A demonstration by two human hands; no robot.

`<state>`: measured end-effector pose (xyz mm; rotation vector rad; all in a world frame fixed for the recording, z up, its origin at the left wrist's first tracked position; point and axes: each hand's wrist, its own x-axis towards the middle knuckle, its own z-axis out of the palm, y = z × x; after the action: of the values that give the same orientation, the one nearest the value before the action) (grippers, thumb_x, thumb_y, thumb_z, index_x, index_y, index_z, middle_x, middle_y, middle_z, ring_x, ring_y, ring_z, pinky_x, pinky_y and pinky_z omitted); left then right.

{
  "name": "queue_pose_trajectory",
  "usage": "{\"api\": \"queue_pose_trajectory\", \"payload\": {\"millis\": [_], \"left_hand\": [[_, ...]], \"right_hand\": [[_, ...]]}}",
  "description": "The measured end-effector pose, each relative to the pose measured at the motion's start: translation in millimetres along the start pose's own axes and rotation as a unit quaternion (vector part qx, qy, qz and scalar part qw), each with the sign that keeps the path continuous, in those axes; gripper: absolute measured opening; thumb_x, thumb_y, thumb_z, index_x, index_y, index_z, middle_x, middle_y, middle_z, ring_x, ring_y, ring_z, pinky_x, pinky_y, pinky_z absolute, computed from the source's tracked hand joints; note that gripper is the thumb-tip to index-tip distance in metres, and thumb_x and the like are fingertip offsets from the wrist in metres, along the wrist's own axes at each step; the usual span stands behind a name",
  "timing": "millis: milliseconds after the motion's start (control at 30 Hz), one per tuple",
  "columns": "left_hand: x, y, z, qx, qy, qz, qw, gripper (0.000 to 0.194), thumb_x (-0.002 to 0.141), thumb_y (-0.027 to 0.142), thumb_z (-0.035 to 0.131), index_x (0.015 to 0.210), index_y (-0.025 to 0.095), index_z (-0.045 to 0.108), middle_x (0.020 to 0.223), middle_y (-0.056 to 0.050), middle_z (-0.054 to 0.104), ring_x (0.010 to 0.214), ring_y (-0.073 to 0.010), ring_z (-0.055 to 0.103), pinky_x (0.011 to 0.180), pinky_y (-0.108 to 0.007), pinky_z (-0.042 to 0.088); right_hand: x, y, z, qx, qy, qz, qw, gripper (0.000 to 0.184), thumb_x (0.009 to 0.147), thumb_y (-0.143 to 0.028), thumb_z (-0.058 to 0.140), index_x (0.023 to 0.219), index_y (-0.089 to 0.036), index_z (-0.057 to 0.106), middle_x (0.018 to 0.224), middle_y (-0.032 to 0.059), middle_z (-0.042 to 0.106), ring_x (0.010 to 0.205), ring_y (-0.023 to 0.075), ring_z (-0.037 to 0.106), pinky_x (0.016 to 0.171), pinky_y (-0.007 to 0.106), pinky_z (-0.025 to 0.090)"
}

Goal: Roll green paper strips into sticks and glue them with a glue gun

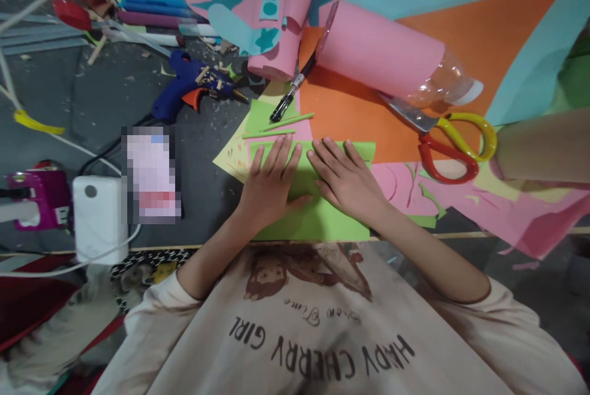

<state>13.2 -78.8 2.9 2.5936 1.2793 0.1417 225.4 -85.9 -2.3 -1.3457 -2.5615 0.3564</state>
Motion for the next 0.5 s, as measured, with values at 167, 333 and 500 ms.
{"api": "queue_pose_trajectory", "payload": {"millis": [167, 333, 500], "left_hand": [[-0.5, -0.3, 1.2, -0.019, 0.014, -0.011, 1.0, 0.083, 0.092, 0.061, 0.045, 0.155, 0.01, 0.022, 0.159, -0.023, 0.033, 0.15, -0.0347, 0.03, 0.124, -0.053, 0.016], [-2.9, 1.1, 1.3, 0.001, 0.035, -0.01, 0.999, 0.079, 0.093, 0.059, 0.045, 0.153, 0.01, 0.029, 0.151, -0.02, 0.047, 0.143, -0.034, 0.041, 0.123, -0.051, 0.019], [-3.8, 4.7, -0.1, -0.008, 0.015, -0.026, 1.0, 0.075, 0.096, 0.055, 0.041, 0.153, 0.009, 0.028, 0.156, -0.023, 0.038, 0.149, -0.0343, 0.033, 0.122, -0.053, 0.022]], "right_hand": [[0.6, -0.4, -0.6, 0.021, -0.021, 0.007, 1.0, 0.055, 0.099, -0.026, 0.04, 0.153, -0.016, 0.035, 0.156, 0.0142, 0.044, 0.148, 0.0264, 0.037, 0.122, 0.057, 0.028], [0.7, -0.6, -1.4, 0.006, -0.013, -0.001, 1.0, 0.051, 0.099, -0.026, 0.039, 0.147, -0.01, 0.043, 0.154, 0.0171, 0.046, 0.147, 0.0265, 0.039, 0.121, 0.055, 0.03], [0.7, -0.9, 0.2, -0.018, 0.001, -0.009, 1.0, 0.049, 0.099, -0.025, 0.04, 0.145, -0.009, 0.045, 0.152, 0.0172, 0.048, 0.145, 0.0266, 0.043, 0.119, 0.052, 0.034]]}}
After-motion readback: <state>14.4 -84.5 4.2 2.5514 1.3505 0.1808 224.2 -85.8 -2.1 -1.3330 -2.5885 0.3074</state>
